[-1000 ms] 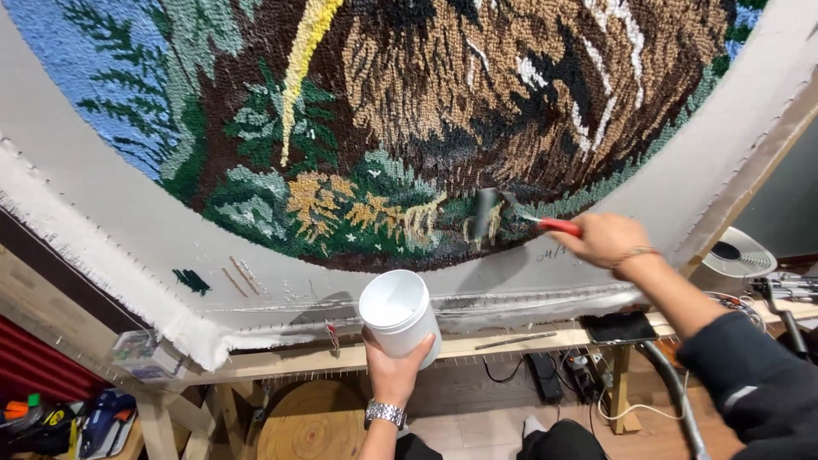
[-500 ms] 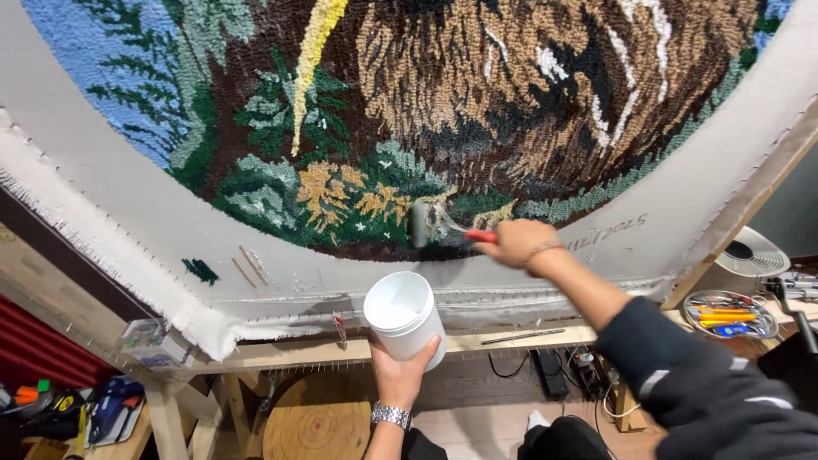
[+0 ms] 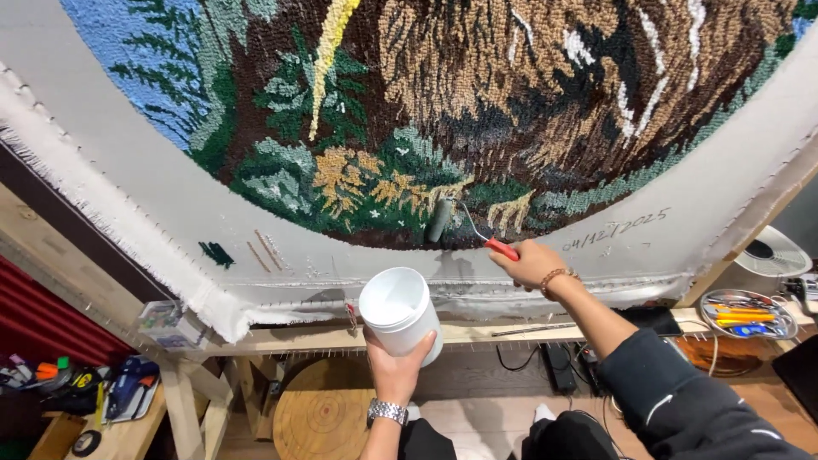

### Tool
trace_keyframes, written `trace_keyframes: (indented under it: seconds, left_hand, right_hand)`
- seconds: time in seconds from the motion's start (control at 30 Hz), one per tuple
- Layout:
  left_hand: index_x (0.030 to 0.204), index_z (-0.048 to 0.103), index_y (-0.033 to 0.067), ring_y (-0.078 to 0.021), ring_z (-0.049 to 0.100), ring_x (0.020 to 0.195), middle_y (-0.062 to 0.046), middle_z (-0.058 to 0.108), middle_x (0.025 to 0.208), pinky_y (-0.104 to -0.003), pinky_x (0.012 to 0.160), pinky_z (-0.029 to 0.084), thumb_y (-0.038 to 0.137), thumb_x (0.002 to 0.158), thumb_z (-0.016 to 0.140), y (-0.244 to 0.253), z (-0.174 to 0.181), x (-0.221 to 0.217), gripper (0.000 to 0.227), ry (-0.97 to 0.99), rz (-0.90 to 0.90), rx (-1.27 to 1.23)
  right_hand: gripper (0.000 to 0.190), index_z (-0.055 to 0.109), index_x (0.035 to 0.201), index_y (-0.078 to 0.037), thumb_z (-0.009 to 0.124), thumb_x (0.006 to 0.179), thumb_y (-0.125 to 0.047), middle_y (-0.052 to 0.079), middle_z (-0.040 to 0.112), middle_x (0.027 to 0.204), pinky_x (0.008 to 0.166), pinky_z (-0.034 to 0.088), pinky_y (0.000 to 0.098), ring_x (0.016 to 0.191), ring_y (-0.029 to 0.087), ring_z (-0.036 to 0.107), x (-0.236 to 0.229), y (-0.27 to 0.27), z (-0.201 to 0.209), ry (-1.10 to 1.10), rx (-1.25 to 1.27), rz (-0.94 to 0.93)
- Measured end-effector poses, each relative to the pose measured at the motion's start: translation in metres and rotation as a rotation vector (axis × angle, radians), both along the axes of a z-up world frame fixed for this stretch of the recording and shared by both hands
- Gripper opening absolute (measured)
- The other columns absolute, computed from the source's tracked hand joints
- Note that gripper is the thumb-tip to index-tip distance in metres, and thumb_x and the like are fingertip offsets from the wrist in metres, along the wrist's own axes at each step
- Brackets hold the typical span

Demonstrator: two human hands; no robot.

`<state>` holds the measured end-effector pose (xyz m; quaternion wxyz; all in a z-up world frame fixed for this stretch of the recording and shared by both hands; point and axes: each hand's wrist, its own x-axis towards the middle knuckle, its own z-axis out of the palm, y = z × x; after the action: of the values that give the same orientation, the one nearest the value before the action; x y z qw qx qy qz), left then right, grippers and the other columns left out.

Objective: Applying adhesive to the back of a tufted rug using a small paint roller to secure the yarn fibers.

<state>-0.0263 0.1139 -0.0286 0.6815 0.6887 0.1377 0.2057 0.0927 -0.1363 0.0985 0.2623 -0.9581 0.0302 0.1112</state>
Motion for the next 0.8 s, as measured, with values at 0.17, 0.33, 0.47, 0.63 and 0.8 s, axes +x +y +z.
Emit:
trace_keyframes:
  seconds: [0.17, 0.33, 0.47, 0.63, 0.8]
  left_hand:
    - [0.143, 0.048, 0.0114, -0.0249, 0.061, 0.13, -0.01, 0.063, 0.142, -0.04, 0.111, 0.051, 0.032, 0.053, 0.099, 0.004, -0.005, -0.001, 0.106, -0.008, 0.005, 0.006]
    - [0.149, 0.043, 0.0125, -0.0257, 0.058, 0.135, -0.01, 0.058, 0.148, -0.041, 0.116, 0.047, 0.031, 0.054, 0.098, 0.013, 0.003, -0.007, 0.111, -0.003, 0.011, 0.011]
    - [0.149, 0.044, 0.0145, -0.0255, 0.061, 0.131, -0.008, 0.061, 0.145, -0.041, 0.11, 0.053, 0.032, 0.053, 0.098, 0.01, 0.009, -0.007, 0.112, 0.054, 0.007, 0.001]
    - [0.144, 0.047, 0.0138, -0.025, 0.062, 0.128, -0.009, 0.063, 0.14, -0.04, 0.107, 0.056, 0.034, 0.052, 0.099, 0.002, -0.005, -0.003, 0.108, 0.084, -0.003, 0.021]
    - [0.147, 0.042, 0.0143, -0.026, 0.061, 0.13, -0.008, 0.062, 0.141, -0.044, 0.107, 0.057, 0.034, 0.051, 0.099, -0.004, -0.003, -0.011, 0.113, 0.094, -0.043, 0.001]
  right_hand:
    - [0.051, 0.061, 0.078, -0.013, 0.054, 0.108, -0.053, -0.001, 0.054, 0.06, 0.046, 0.042, 0.0244, 0.046, 0.01, 0.045, 0.012, 0.066, -0.012, -0.008, 0.162, -0.002]
    - [0.056, 0.06, 0.075, -0.015, 0.052, 0.103, -0.064, 0.0, 0.059, 0.06, 0.051, 0.042, 0.029, 0.049, 0.014, 0.05, 0.023, 0.077, -0.018, -0.071, 0.079, 0.023]
    - [0.05, 0.066, 0.083, -0.01, 0.055, 0.106, -0.054, 0.001, 0.06, 0.062, 0.044, 0.04, 0.023, 0.046, 0.009, 0.047, 0.017, 0.006, -0.034, 0.013, 0.157, 0.011]
    - [0.053, 0.07, 0.088, -0.01, 0.052, 0.104, -0.057, 0.002, 0.068, 0.069, 0.043, 0.046, 0.0205, 0.047, 0.008, 0.051, 0.021, -0.084, -0.068, 0.097, 0.038, -0.027]
    - [0.052, 0.07, 0.091, -0.011, 0.052, 0.105, -0.058, 0.001, 0.066, 0.069, 0.043, 0.038, 0.0192, 0.047, 0.006, 0.044, 0.015, -0.038, -0.043, 0.078, 0.011, -0.004]
